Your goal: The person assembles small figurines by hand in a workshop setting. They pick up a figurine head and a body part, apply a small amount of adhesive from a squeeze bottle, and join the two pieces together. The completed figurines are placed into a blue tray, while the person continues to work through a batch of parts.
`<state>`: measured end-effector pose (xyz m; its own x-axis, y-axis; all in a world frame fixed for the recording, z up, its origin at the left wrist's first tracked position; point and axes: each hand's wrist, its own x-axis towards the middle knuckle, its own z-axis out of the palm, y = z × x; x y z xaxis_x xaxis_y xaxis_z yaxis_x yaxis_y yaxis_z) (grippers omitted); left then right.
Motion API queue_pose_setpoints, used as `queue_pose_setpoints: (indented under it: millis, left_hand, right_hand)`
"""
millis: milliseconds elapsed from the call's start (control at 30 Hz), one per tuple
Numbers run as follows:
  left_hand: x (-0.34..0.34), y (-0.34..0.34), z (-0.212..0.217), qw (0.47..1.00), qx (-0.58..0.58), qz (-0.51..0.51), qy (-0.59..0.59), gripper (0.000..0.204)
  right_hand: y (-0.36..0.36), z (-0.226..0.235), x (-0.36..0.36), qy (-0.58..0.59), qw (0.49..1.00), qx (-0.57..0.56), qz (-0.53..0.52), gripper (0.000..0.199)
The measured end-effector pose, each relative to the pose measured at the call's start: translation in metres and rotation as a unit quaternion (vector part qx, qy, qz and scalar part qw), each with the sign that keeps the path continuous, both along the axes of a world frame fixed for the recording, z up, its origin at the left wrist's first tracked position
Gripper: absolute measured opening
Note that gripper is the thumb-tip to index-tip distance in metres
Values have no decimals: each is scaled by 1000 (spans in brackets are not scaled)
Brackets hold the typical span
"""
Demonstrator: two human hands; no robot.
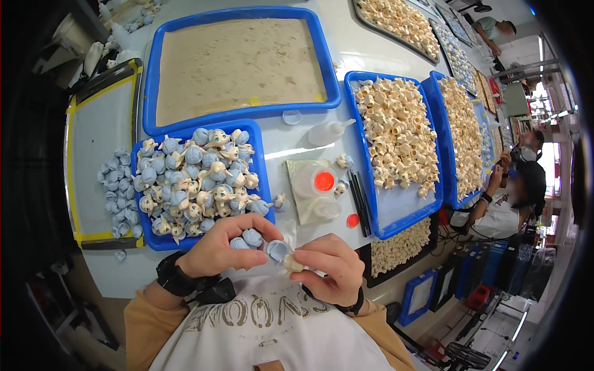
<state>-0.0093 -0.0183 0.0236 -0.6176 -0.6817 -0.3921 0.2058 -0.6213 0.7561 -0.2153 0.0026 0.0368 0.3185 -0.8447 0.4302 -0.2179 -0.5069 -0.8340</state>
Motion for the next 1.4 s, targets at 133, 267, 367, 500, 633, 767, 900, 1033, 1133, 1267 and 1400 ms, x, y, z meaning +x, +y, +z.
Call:
queue_pose_setpoints:
  millis: [133, 267, 367, 500, 633, 767, 900, 1033, 1133, 1267, 1400]
  left_hand:
    - [0, 1, -5, 998, -58, -9, -33, 27]
    - [1, 2, -5, 994, -106, -19, -32, 29]
    - [0, 4, -6, 998, -62, 9, -10, 34]
    - [0, 5, 8, 998, 46, -17, 47, 46]
    - [-3, 7, 10, 997, -65, -26, 9, 49]
    - [1, 4, 9, 974, -175, -70, -127, 37]
    - [14, 5, 18, 959, -207, -48, -188, 31]
    - [42, 13, 38, 908, -264, 121, -301, 28]
    - [53, 2, 38, 813, -264, 199, -480, 36]
    - [37, 7, 34, 795, -289, 272, -458, 45]
    - [28, 18, 30, 954, -185, 188, -142, 50]
  right_hand:
    - [-5, 0, 1, 88, 996, -23, 11, 41]
    - [-8, 8, -1, 129, 989, -47, 55, 47]
    - [-7, 11, 4, 156, 985, -47, 57, 51]
    - [-2, 3, 6, 190, 976, -102, 42, 48]
    - [2, 3, 6, 198, 974, -106, 32, 46]
    - [-3, -2, 1, 223, 962, -155, 39, 51]
    - [-6, 9, 12, 215, 969, -103, 71, 61]
    - [-3, 9, -49, 175, 981, -28, -81, 55]
    - [-28, 2, -146, 231, 870, 93, -425, 35]
    - [-37, -30, -209, 394, 814, 88, -417, 36]
    - [-48, -47, -209, 380, 815, 120, -420, 27]
